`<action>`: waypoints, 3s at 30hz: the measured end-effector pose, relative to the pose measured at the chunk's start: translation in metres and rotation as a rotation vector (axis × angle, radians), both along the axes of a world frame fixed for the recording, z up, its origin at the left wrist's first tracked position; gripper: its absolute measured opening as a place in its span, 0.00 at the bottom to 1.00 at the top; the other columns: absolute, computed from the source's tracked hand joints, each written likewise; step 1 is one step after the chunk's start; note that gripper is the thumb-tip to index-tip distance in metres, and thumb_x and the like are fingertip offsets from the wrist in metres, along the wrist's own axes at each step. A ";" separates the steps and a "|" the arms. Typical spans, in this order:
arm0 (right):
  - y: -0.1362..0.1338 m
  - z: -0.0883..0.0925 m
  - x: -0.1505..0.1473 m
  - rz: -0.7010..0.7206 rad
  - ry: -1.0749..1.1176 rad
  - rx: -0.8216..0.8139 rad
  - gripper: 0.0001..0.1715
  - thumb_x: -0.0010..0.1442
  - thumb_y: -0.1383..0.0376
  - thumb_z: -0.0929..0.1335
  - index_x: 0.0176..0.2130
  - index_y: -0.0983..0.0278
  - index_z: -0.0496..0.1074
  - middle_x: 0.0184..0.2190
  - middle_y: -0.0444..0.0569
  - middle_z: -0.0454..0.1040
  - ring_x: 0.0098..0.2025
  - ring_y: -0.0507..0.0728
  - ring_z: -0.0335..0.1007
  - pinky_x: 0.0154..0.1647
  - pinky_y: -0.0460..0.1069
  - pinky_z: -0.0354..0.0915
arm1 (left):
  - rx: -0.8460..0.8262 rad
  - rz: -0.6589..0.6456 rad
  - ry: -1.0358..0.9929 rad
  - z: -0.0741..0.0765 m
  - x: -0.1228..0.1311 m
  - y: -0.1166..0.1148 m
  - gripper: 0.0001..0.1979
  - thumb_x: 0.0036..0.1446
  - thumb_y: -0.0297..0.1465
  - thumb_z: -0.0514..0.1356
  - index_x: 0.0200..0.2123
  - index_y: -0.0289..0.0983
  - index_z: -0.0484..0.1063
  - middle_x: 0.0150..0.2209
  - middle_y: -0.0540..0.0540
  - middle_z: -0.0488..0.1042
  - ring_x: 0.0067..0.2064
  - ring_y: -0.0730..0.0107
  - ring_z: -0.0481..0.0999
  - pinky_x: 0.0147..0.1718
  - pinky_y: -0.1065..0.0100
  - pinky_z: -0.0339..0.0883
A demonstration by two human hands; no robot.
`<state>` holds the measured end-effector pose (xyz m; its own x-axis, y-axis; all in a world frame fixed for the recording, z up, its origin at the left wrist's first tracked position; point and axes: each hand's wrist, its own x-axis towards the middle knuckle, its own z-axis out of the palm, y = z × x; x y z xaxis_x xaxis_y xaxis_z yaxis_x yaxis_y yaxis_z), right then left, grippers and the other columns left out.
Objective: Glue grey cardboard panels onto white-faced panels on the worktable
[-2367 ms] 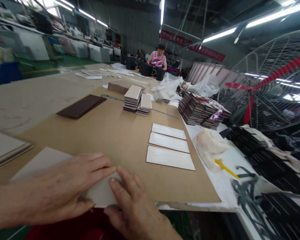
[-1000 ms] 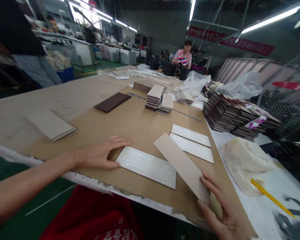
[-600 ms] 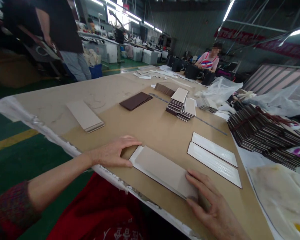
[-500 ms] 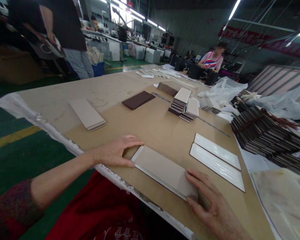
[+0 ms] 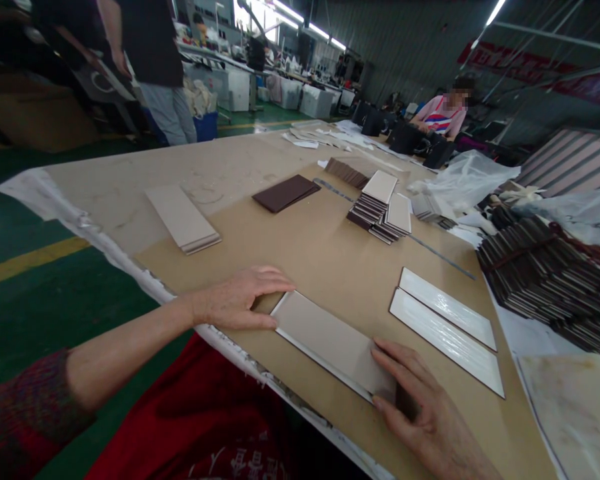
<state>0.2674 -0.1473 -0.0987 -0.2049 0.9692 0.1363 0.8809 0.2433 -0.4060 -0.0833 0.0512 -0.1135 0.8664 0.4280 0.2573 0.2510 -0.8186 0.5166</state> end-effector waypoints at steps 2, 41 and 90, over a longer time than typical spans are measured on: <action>0.000 -0.002 0.000 0.003 0.002 -0.002 0.29 0.62 0.60 0.70 0.63 0.54 0.69 0.64 0.51 0.67 0.65 0.66 0.62 0.64 0.66 0.64 | -0.003 0.000 0.005 0.000 0.000 0.000 0.33 0.60 0.45 0.64 0.64 0.40 0.63 0.60 0.38 0.71 0.62 0.51 0.66 0.61 0.51 0.60; -0.006 0.005 -0.003 0.131 -0.117 -0.108 0.30 0.67 0.61 0.66 0.65 0.66 0.62 0.69 0.56 0.57 0.70 0.63 0.50 0.72 0.64 0.48 | 0.173 -0.033 0.090 -0.012 0.006 0.004 0.19 0.64 0.36 0.61 0.57 0.41 0.68 0.59 0.44 0.69 0.60 0.61 0.65 0.58 0.53 0.63; -0.054 -0.002 -0.026 0.184 -0.283 0.009 0.56 0.55 0.35 0.70 0.70 0.57 0.55 0.66 0.58 0.63 0.62 0.71 0.63 0.59 0.69 0.65 | 0.201 -0.004 0.180 -0.024 -0.022 -0.016 0.34 0.60 0.41 0.63 0.68 0.59 0.55 0.69 0.54 0.58 0.67 0.47 0.63 0.64 0.47 0.63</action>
